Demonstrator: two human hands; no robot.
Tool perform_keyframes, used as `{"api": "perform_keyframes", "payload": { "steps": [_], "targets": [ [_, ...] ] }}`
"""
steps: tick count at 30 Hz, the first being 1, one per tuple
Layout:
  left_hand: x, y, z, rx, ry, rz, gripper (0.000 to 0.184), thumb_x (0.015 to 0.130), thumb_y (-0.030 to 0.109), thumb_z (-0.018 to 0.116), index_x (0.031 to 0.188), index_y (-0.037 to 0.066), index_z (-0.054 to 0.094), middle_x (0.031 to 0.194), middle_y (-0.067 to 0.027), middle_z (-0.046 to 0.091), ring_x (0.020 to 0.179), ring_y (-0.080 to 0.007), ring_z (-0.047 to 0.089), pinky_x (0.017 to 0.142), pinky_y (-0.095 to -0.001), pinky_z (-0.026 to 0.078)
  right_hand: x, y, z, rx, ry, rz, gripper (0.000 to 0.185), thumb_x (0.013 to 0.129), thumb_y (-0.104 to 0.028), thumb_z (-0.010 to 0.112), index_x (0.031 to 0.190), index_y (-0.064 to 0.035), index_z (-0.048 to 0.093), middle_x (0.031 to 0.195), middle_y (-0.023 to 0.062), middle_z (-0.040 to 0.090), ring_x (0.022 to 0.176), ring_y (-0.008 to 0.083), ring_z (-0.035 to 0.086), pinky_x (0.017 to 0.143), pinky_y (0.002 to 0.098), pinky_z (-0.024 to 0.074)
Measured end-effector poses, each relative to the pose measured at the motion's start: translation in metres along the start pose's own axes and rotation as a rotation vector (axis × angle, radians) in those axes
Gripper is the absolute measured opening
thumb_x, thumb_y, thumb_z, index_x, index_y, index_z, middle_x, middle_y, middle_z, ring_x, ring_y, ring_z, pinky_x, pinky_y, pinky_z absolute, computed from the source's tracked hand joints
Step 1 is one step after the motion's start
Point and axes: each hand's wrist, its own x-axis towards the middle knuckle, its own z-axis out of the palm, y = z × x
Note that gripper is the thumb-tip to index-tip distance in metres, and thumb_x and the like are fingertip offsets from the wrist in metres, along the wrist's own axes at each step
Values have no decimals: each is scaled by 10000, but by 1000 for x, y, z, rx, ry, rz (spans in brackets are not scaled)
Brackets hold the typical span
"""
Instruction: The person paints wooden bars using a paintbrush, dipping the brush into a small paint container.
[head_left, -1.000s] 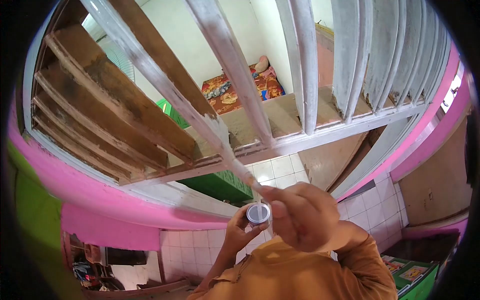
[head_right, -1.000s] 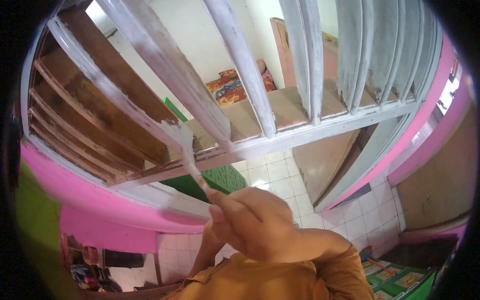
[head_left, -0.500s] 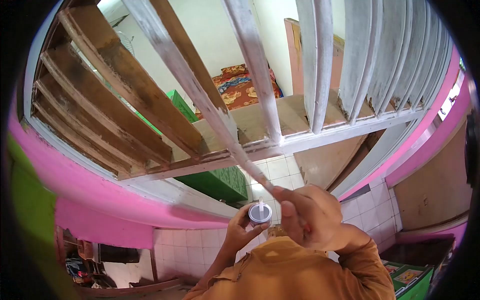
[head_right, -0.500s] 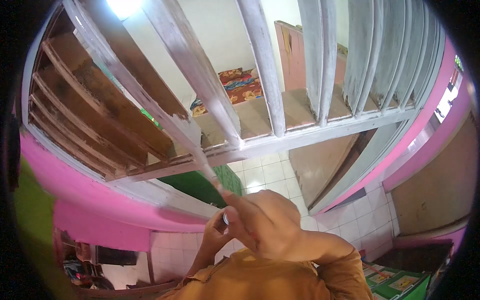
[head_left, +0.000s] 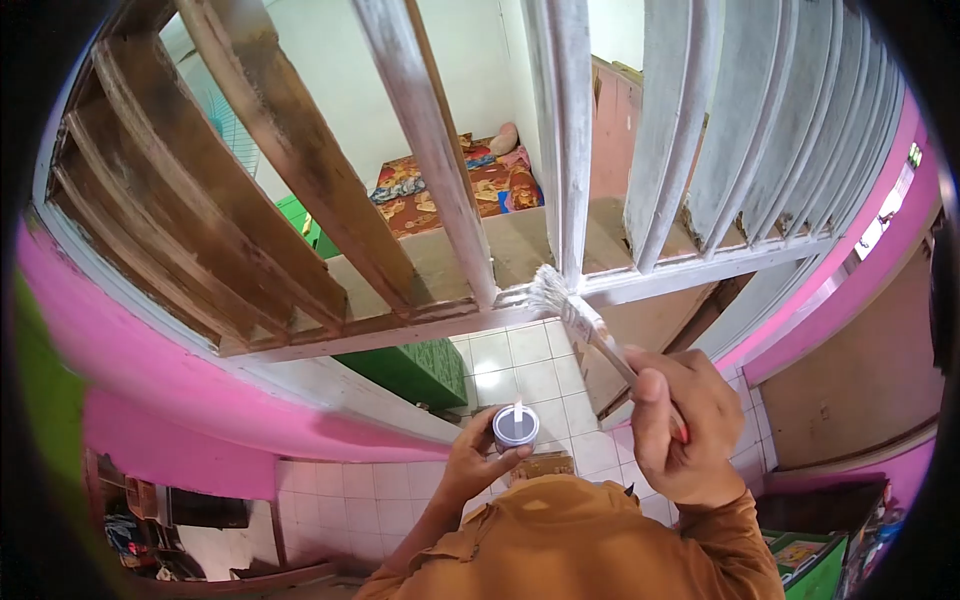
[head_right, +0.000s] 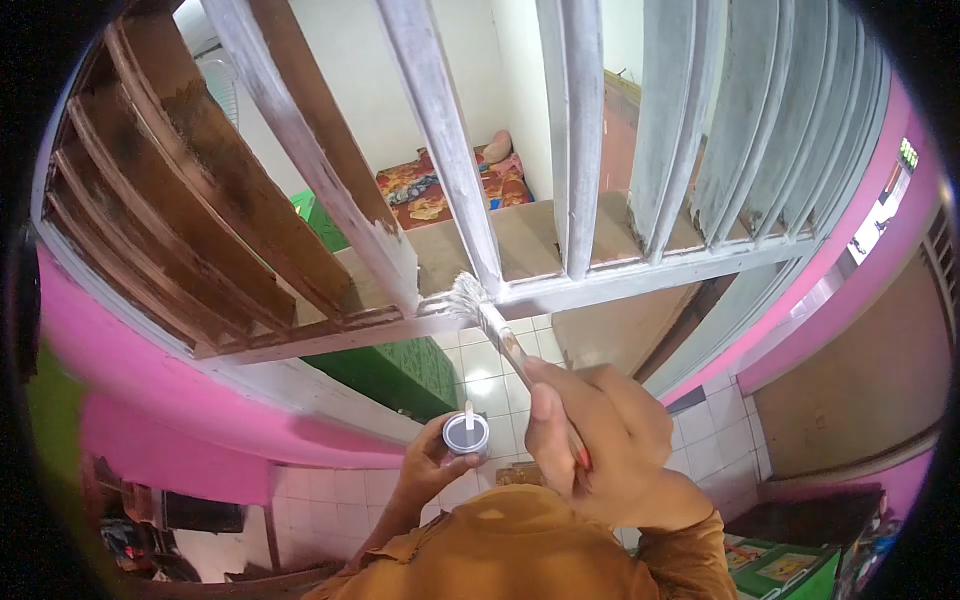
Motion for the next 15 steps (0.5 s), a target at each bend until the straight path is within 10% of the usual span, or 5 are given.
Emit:
{"api": "perform_keyframes", "payload": {
  "steps": [15],
  "targets": [
    [16,-3,-9,65,-65,10,641,842,131,844,1372,-23,517,1231,-65,601,1154,-133,582,1004,-285,471,-4,-4,-7,-161,17,-160,198,837,48,686,1032,37,722,762,104,664,554,224,585,499,322,461]
  ]
}}
